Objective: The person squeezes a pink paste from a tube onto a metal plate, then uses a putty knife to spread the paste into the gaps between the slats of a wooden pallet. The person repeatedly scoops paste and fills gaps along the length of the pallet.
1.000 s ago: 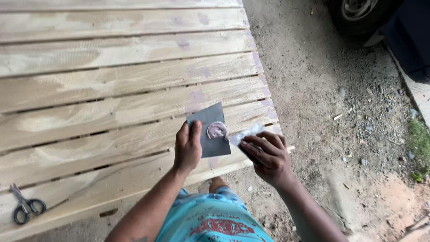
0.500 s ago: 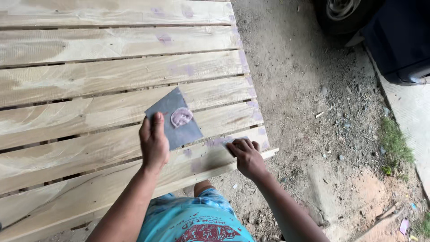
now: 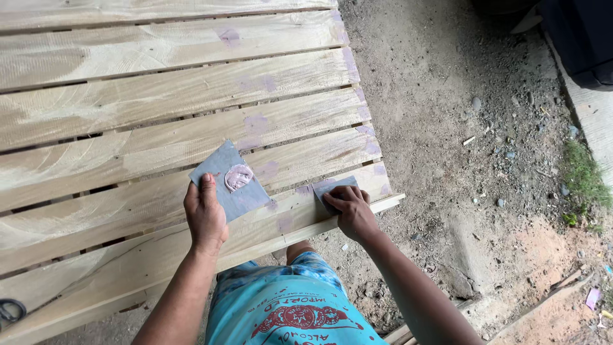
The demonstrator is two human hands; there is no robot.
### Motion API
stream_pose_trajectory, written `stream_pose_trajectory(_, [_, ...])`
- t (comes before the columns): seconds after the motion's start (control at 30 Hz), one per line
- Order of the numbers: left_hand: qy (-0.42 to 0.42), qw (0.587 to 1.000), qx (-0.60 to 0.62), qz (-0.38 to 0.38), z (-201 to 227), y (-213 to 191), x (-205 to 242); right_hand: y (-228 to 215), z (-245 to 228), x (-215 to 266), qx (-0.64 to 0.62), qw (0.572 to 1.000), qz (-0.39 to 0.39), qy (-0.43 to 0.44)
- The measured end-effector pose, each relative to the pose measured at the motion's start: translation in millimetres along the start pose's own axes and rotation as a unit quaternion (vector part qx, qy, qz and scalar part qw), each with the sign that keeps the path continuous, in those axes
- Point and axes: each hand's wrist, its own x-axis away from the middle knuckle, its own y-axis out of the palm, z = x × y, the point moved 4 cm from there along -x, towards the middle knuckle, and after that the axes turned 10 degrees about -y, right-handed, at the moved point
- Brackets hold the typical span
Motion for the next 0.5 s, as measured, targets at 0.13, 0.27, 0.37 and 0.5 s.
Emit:
stream_pose_trajectory(0.13, [-0.016, 1.000, 0.005, 0.005, -4, -6, 2, -11, 12, 6, 0.025, 0.992, -0.105, 0.059])
stream_pose_trajectory(0.27, [-0.006, 1.000, 0.018, -0.004, -10, -15, 2, -24, 13, -6, 0.014, 0.989, 0.018, 0.149])
stream_pose_trajectory(0.37, [-0.008, 1.000, -0.003, -0.001, -16, -23, 7, -10, -7, -17, 0.060, 0.985, -0.020, 0.162])
stream_pose_trajectory(0.5, [-0.013, 1.000, 0.002, 0.004, -17, -32, 8, 18, -45, -25, 0.060, 0.981, -0.095, 0.160])
